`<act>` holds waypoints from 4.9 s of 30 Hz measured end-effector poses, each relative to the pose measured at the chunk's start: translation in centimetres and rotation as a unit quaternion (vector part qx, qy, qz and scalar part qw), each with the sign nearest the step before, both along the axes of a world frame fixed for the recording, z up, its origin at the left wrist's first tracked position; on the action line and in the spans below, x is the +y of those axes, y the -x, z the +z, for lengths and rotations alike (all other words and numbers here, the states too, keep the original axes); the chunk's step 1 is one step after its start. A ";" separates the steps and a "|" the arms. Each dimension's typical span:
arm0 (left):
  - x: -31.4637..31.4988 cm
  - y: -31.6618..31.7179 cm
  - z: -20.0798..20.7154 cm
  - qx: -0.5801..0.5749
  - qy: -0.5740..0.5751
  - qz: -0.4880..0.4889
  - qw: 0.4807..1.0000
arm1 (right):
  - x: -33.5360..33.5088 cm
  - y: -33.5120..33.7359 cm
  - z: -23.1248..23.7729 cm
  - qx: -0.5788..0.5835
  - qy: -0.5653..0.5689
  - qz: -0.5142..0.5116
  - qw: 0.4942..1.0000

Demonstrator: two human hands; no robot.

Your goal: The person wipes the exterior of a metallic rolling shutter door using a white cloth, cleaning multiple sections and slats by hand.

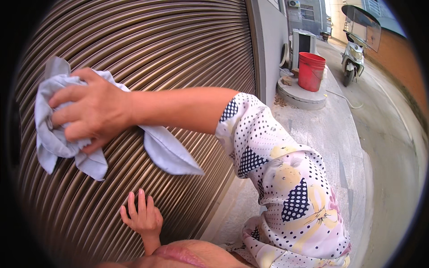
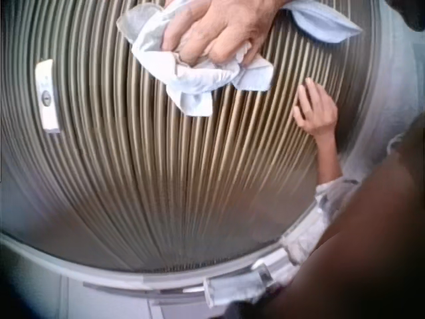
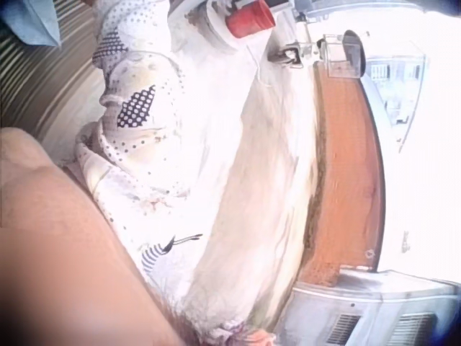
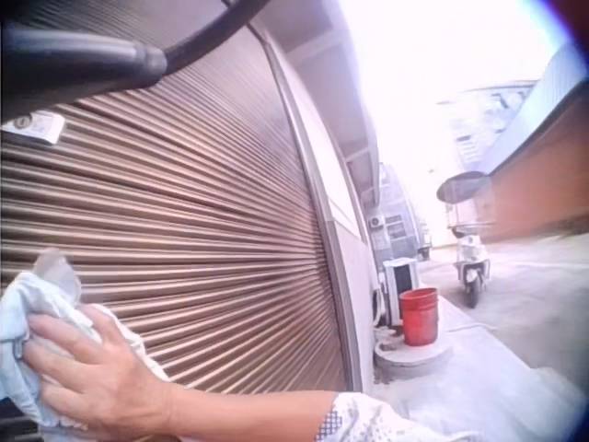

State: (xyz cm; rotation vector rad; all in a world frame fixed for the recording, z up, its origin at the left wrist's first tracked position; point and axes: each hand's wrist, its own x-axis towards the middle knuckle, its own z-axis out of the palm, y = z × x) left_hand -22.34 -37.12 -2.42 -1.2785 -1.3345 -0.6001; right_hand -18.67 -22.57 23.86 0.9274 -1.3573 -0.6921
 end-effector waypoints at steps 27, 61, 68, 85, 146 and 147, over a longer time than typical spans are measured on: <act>0.4 -0.7 0.3 -0.004 -0.029 0.015 0.999 | 16.0 -9.2 9.3 0.219 0.449 -0.179 0.848; 6.2 -3.8 -0.2 -0.046 -0.042 -0.088 0.994 | -2.5 -2.5 9.8 0.001 0.053 -0.059 0.997; 4.7 -3.4 -0.1 -0.088 -0.017 -0.088 0.992 | 14.7 -9.6 11.5 0.128 0.268 -0.160 0.941; 9.0 -10.9 9.2 -0.588 0.067 -0.710 0.381 | 4.2 -14.3 -9.0 -0.379 0.448 0.194 0.786; -43.4 23.0 20.5 -0.113 -0.652 0.125 0.739 | 21.3 -13.3 -24.3 -0.037 0.355 -0.131 0.925; -40.2 21.1 22.3 -0.075 -0.589 0.164 0.788 | 20.9 -13.4 -24.0 -0.049 0.357 -0.127 0.924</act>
